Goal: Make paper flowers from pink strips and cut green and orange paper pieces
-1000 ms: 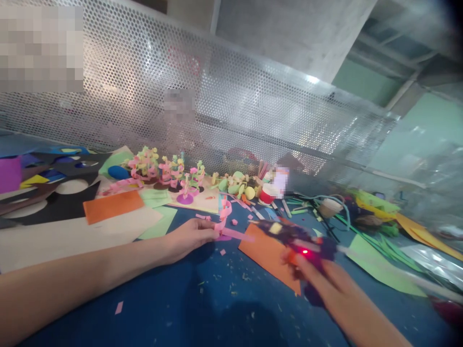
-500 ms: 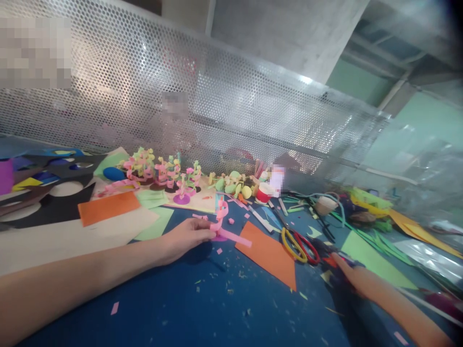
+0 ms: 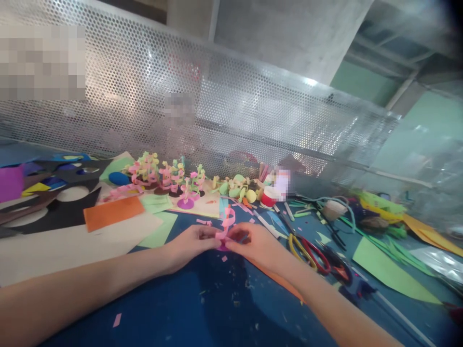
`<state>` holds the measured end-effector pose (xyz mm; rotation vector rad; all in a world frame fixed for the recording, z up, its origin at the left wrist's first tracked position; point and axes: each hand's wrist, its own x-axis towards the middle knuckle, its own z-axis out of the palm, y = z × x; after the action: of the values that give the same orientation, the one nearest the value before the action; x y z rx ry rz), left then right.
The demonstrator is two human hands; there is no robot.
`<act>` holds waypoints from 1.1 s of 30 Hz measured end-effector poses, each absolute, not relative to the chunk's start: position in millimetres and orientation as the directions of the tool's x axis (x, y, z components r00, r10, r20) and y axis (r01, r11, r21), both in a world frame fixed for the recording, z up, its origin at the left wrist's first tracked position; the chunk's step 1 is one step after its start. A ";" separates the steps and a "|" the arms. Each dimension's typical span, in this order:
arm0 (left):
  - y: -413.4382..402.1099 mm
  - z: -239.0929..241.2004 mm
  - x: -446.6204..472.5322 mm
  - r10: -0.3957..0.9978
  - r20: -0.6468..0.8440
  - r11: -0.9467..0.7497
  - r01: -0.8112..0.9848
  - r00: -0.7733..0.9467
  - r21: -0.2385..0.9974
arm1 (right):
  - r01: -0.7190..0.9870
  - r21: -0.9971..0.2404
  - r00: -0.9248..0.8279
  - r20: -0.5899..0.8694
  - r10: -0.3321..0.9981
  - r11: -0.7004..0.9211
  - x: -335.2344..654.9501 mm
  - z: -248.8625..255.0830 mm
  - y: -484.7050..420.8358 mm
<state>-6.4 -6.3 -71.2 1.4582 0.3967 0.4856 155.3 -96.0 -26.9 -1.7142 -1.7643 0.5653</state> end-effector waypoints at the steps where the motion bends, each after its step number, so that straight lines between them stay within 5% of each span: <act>1: -6.0 -71.7 -6.1 0.539 0.042 0.036 -0.073 0.841 0.997 | 0.716 -0.693 0.023 0.137 0.990 0.080 155.5 -32.0 -94.0; 11: -4.6 -73.1 -5.2 0.552 0.053 -0.114 0.013 0.832 0.993 | 0.548 -0.835 0.193 0.174 0.966 0.041 148.7 -55.5 -99.5; 26: -3.6 -83.8 -3.7 0.556 0.126 -0.032 -0.131 0.822 0.991 | 0.437 -0.899 0.236 0.092 0.967 -0.021 144.3 -52.6 -99.8; 33: -9.9 -64.7 -3.9 0.622 0.000 0.129 -0.103 0.783 0.986 | 0.379 -0.925 0.345 0.108 0.932 -0.033 148.2 -58.6 -98.6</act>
<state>-3.9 -9.9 -64.7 1.3488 0.4703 0.5560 148.2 -98.6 -58.6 -1.6058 -1.2089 0.6914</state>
